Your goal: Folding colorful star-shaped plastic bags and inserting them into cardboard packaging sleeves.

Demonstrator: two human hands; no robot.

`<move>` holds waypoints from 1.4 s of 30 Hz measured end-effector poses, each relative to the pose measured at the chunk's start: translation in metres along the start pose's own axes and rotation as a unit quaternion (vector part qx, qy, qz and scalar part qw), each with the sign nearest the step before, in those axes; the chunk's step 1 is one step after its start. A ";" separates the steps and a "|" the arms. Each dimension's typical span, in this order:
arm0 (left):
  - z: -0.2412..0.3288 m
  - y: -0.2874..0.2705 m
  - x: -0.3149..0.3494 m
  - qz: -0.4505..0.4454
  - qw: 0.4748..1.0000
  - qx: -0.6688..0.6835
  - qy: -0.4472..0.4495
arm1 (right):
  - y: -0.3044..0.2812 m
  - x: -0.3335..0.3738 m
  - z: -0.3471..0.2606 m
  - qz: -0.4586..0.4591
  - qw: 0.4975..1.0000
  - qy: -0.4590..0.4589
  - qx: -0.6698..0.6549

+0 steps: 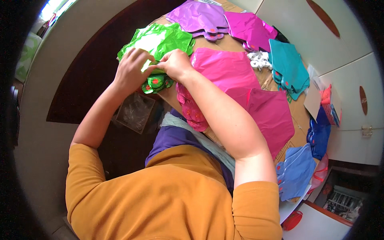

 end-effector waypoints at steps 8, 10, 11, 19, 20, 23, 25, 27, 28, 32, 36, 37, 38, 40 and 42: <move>0.012 0.006 0.025 -0.120 0.984 -0.121 -0.049 | -0.010 -0.012 -0.006 -0.019 0.966 0.107 -0.234; 0.012 0.008 0.025 -0.115 0.983 -0.118 -0.080 | -0.022 -0.022 -0.004 -0.002 0.973 0.103 -0.207; 0.009 0.011 0.027 -0.109 0.984 -0.112 -0.082 | -0.028 -0.035 0.005 0.006 0.982 0.056 -0.183; 0.008 -0.002 0.021 -0.160 0.975 -0.057 -0.141 | -0.285 -0.100 0.034 0.332 0.936 0.114 -0.044; 0.006 -0.001 0.015 -0.157 0.977 -0.046 -0.135 | -0.339 -0.068 0.042 0.336 0.925 0.060 -0.166; -0.005 -0.002 0.000 -0.180 0.972 -0.008 -0.151 | -0.420 -0.067 0.032 0.586 0.783 0.073 0.195; -0.012 -0.004 -0.020 -0.178 0.969 0.034 -0.170 | -0.404 -0.070 -0.004 0.553 0.807 -0.112 0.175; -0.021 0.011 -0.047 -0.114 0.975 0.113 -0.154 | -0.359 -0.090 -0.019 0.432 0.848 -0.292 0.095; -0.027 0.023 -0.065 -0.081 0.974 0.159 -0.138 | -0.339 -0.098 -0.013 0.384 0.859 -0.322 0.105; -0.056 0.105 -0.143 -0.049 0.986 0.148 0.063 | -0.242 -0.119 0.041 0.238 0.927 -0.281 0.065; -0.085 0.156 -0.167 -0.086 0.980 0.125 0.130 | -0.195 -0.120 0.096 0.104 0.965 -0.173 0.167; -0.088 0.157 -0.167 -0.103 0.979 0.118 0.132 | -0.191 -0.121 0.107 0.092 0.976 -0.147 0.133; -0.091 0.158 -0.167 -0.120 0.977 0.111 0.135 | -0.186 -0.121 0.119 0.080 0.985 -0.121 0.098; -0.091 0.158 -0.167 -0.068 0.978 0.161 0.111 | -0.183 -0.121 0.127 0.058 0.992 -0.113 -0.004; -0.090 0.159 -0.167 -0.030 0.969 0.239 0.049 | -0.180 -0.117 0.127 0.037 0.993 -0.104 -0.051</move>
Point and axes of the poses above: each hand's wrist, its own x-axis away from the middle knuckle, its own y-axis out of the palm, z = x × y, the point moved 1 cm from there along -x, towards the middle knuckle, and after that the axes turned 10 degrees about x, right-handed, at the moved point
